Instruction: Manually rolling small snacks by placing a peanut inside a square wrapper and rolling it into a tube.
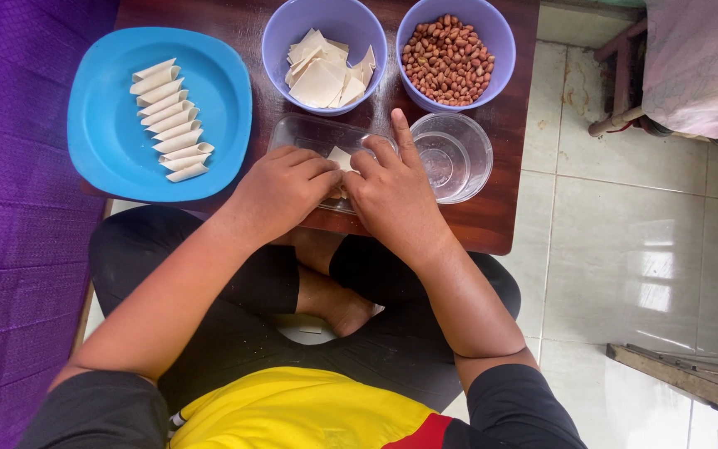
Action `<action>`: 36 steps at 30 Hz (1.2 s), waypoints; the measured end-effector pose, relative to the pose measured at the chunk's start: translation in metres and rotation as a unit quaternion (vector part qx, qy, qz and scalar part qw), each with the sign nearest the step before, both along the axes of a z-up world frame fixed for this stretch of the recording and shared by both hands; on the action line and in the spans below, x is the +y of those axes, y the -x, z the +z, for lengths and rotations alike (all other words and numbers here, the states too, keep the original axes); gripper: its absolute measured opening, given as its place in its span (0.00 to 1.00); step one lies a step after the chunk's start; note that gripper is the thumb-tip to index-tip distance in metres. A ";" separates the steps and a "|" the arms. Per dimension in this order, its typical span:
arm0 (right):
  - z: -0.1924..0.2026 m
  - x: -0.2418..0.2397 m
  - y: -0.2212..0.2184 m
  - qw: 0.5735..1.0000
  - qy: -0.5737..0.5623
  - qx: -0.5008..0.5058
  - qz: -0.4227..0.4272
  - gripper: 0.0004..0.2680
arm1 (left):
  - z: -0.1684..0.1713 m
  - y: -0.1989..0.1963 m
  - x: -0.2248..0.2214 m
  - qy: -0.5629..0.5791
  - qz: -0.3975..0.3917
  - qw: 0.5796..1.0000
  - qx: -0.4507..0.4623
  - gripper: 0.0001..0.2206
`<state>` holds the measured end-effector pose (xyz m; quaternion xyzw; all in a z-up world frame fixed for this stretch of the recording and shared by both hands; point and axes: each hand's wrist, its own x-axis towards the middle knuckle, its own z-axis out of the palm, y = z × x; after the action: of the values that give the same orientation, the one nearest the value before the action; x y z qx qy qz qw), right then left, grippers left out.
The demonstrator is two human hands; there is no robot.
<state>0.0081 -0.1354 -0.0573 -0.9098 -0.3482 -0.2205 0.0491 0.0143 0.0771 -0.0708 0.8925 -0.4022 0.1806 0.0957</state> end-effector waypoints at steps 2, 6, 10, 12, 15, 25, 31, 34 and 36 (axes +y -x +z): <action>-0.002 0.000 0.000 1.000 0.001 0.000 -0.002 0.04 | -0.003 -0.003 0.001 -0.012 -0.009 1.000 -0.016 0.06; -0.003 -0.001 -0.001 1.000 -0.003 -0.008 0.000 0.03 | 0.000 -0.007 0.006 -0.069 -0.037 0.996 -0.034 0.08; 0.001 -0.005 0.000 1.000 -0.005 -0.007 -0.004 0.04 | -0.001 -0.011 0.007 -0.076 -0.056 0.995 -0.024 0.09; 0.003 -0.007 0.000 1.000 0.000 -0.014 -0.007 0.04 | 0.003 -0.013 0.006 -0.082 -0.056 0.995 -0.003 0.11; 0.006 -0.008 0.000 1.000 -0.004 -0.013 -0.010 0.04 | 0.000 -0.015 0.004 -0.092 -0.049 0.995 -0.002 0.12; 0.018 -0.016 0.005 1.000 -0.012 -0.005 -0.017 0.05 | -0.011 -0.022 -0.005 -0.052 -0.086 0.992 -0.073 0.10; 0.028 -0.020 0.005 0.999 -0.040 -0.008 -0.009 0.05 | -0.004 -0.020 -0.005 -0.050 -0.100 0.980 -0.166 0.03; 0.034 -0.023 0.005 0.998 -0.057 -0.018 -0.004 0.05 | 0.001 -0.018 -0.001 -0.048 -0.097 0.982 -0.158 0.04; 0.036 -0.027 0.005 0.997 -0.068 -0.019 -0.007 0.05 | 0.011 -0.016 0.001 -0.079 -0.110 0.984 -0.116 0.09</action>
<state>0.0026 -0.1621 -0.0210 -0.9022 -0.3272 -0.2615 0.1029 0.0305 0.0779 -0.0598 0.8206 -0.5192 0.2389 -0.0031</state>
